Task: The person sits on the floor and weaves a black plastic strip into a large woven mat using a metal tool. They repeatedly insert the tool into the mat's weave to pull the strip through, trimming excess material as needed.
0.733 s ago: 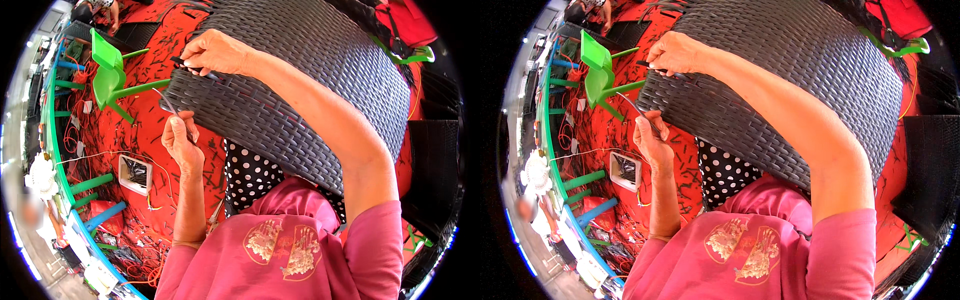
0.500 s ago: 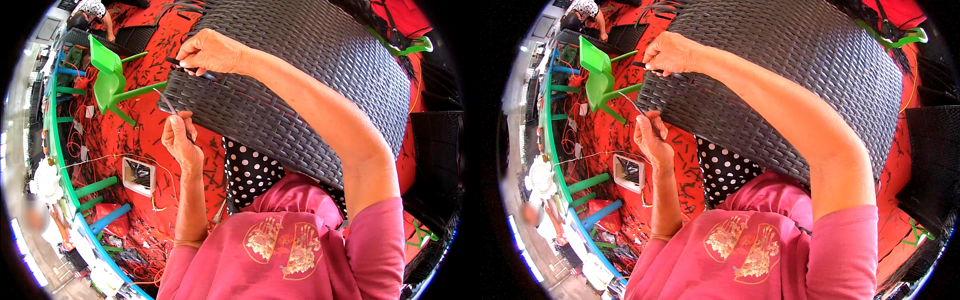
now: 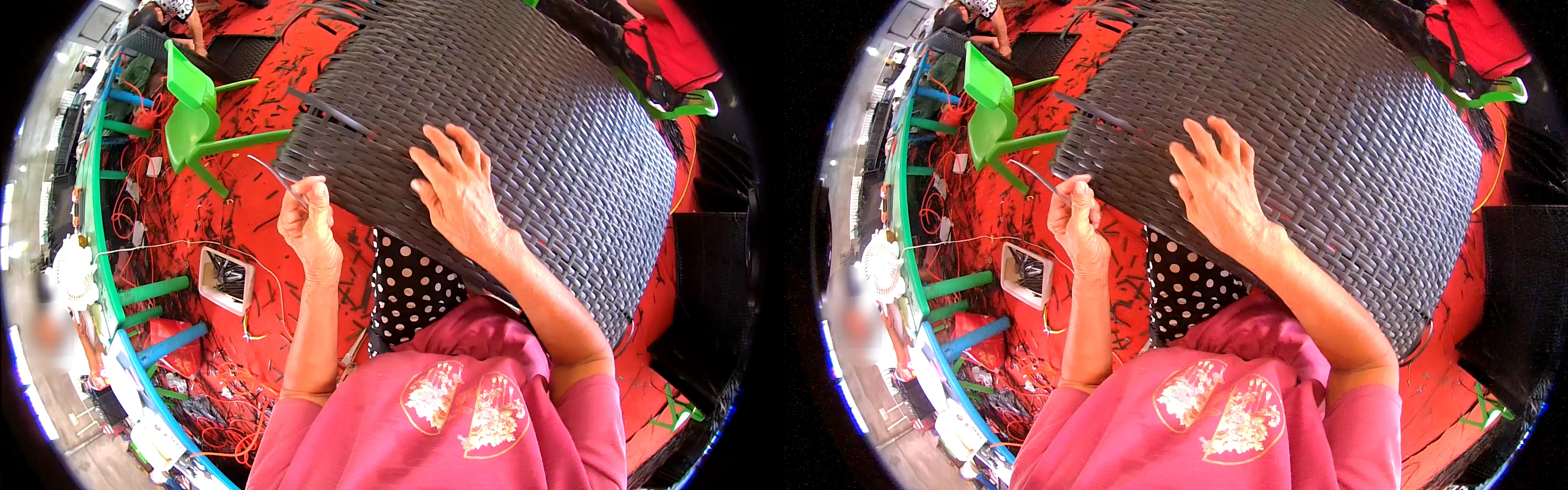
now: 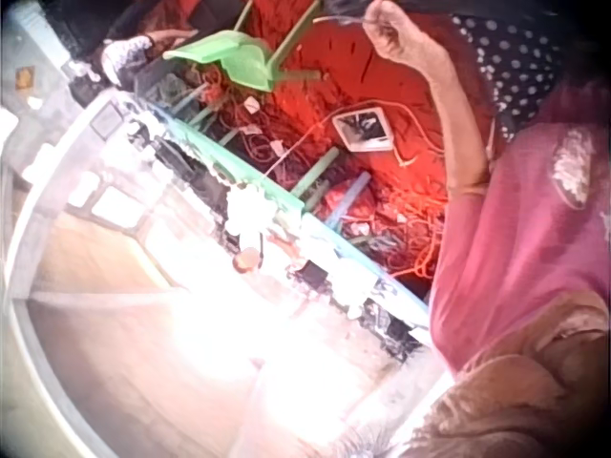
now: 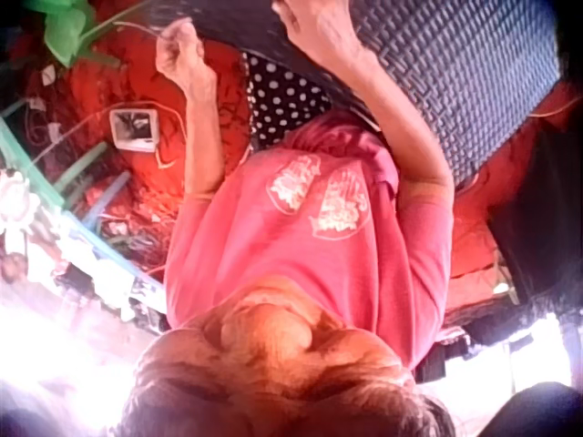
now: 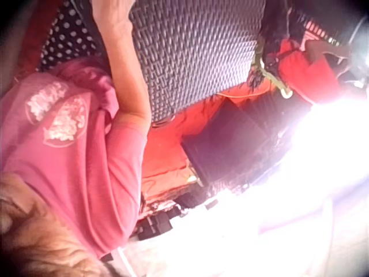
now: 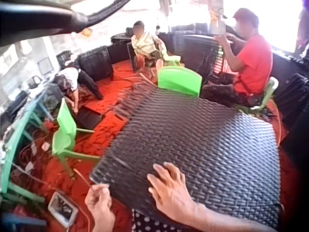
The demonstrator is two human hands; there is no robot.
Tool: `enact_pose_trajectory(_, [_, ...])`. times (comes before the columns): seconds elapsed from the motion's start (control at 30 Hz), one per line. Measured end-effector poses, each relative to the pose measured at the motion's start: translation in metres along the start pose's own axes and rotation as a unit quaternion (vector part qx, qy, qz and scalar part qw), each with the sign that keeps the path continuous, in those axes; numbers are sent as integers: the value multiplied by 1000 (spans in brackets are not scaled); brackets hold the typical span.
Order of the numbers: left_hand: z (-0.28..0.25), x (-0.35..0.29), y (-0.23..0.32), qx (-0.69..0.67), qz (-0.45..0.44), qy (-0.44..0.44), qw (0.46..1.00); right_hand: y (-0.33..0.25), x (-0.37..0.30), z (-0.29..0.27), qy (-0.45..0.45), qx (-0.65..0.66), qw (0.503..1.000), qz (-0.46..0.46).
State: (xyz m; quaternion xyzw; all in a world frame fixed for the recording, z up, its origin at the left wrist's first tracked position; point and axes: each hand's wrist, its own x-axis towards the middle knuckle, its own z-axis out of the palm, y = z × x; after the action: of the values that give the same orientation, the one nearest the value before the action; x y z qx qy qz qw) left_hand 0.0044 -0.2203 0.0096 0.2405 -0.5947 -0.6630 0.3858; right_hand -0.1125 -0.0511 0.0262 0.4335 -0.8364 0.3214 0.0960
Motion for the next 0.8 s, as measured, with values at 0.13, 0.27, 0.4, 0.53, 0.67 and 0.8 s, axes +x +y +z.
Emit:
enact_pose_trajectory(0.13, [0, -3, -1, -23, -6, -3, 1000, -5, -6, 7, -29, -33, 999, 15])
enact_pose_trajectory(0.27, [0, -5, -7, -9, 5, -3, 1000, -9, -6, 11, -36, -48, 998, 28])
enact_pose_trajectory(0.4, [1, -4, -5, 2, -11, 5, 1000, -9, -6, 14, -45, -48, 997, 35])
enact_pose_trajectory(0.53, [1, -5, -7, 20, -18, 15, 1000, -9, -6, 14, -55, -35, 997, 42])
enact_pose_trajectory(0.67, [2, -5, -8, 40, -15, 26, 999, -9, -5, 13, -63, -31, 997, 45])
enact_pose_trajectory(0.8, [1, -5, -14, 51, 7, 30, 998, -8, -6, 15, -61, -31, 997, 41])
